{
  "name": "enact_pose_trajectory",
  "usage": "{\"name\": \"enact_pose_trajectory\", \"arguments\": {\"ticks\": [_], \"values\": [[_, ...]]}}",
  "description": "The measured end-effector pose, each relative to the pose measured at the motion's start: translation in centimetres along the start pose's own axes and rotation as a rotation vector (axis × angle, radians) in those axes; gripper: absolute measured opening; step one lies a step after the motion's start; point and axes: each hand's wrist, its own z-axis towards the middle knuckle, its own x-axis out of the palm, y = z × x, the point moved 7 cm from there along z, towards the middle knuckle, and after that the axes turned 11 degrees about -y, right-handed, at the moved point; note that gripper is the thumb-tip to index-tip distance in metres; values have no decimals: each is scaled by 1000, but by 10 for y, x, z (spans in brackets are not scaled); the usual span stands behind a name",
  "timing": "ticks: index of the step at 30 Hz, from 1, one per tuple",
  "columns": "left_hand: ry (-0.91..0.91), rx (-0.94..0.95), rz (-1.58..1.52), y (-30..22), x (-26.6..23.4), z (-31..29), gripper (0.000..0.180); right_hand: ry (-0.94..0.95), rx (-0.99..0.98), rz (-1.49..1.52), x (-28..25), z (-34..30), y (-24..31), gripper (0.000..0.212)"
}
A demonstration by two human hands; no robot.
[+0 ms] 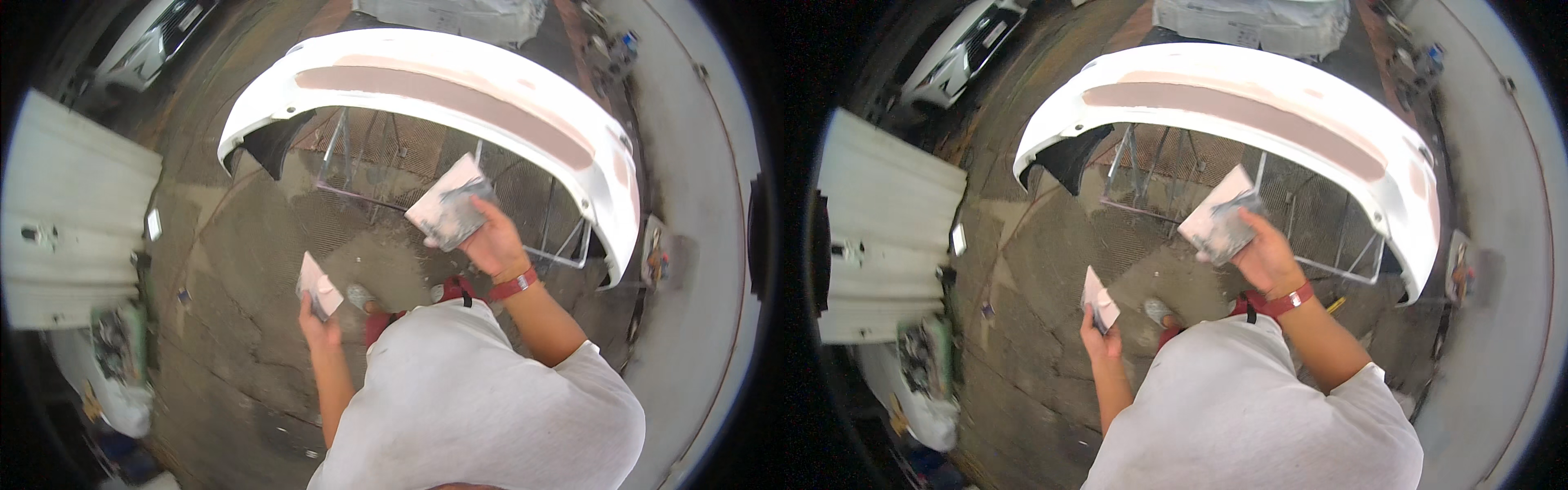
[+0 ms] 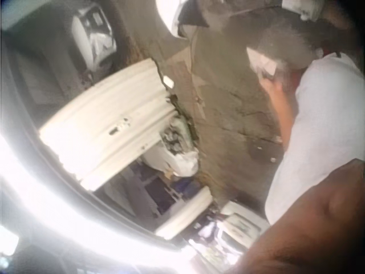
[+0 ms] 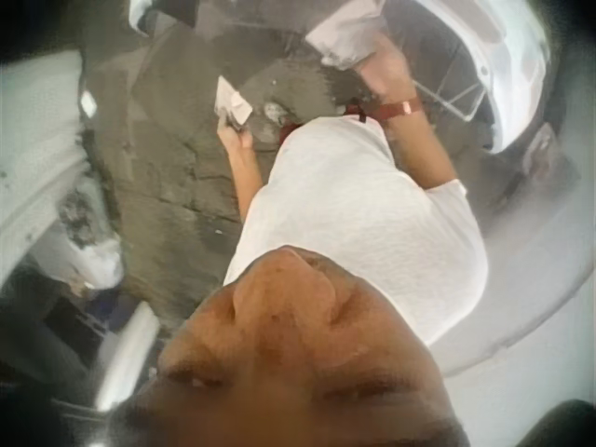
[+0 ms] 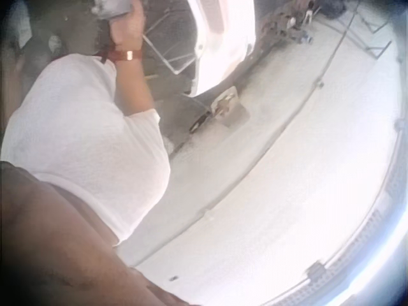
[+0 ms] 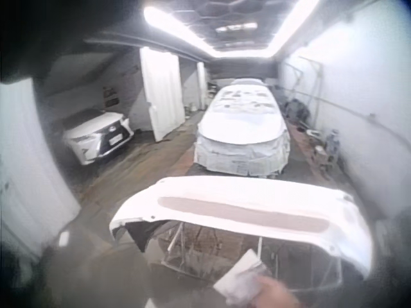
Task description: The person sands a white car bumper with sandpaper, focusing on several pink primer patches. They switch between two sandpaper sheets and move around the bumper to reach different areas.
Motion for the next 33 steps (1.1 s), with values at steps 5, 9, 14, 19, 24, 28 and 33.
{"name": "enact_pose_trajectory", "arguments": {"ticks": [5,9,14,19,24,28,33], "values": [[229,-31,295,-68,83,62,46,-127,-300,107,20,12,4,55],[284,-35,348,-111,143,100,44,-236,-511,61,23,15,17,65],[333,-41,338,-117,183,143,43,-338,-794,158,2,-25,65,81],[402,-137,406,-74,219,159,49,-618,-1054,135,-74,-58,135,71],[445,-162,537,-16,276,101,40,-1056,-1290,33,-163,-60,205,47],[582,-215,619,32,311,82,40,-1289,-1367,-84,-151,-34,235,58],[628,-255,726,79,344,52,38,-1513,-1374,-125,-161,-2,237,60]]}}
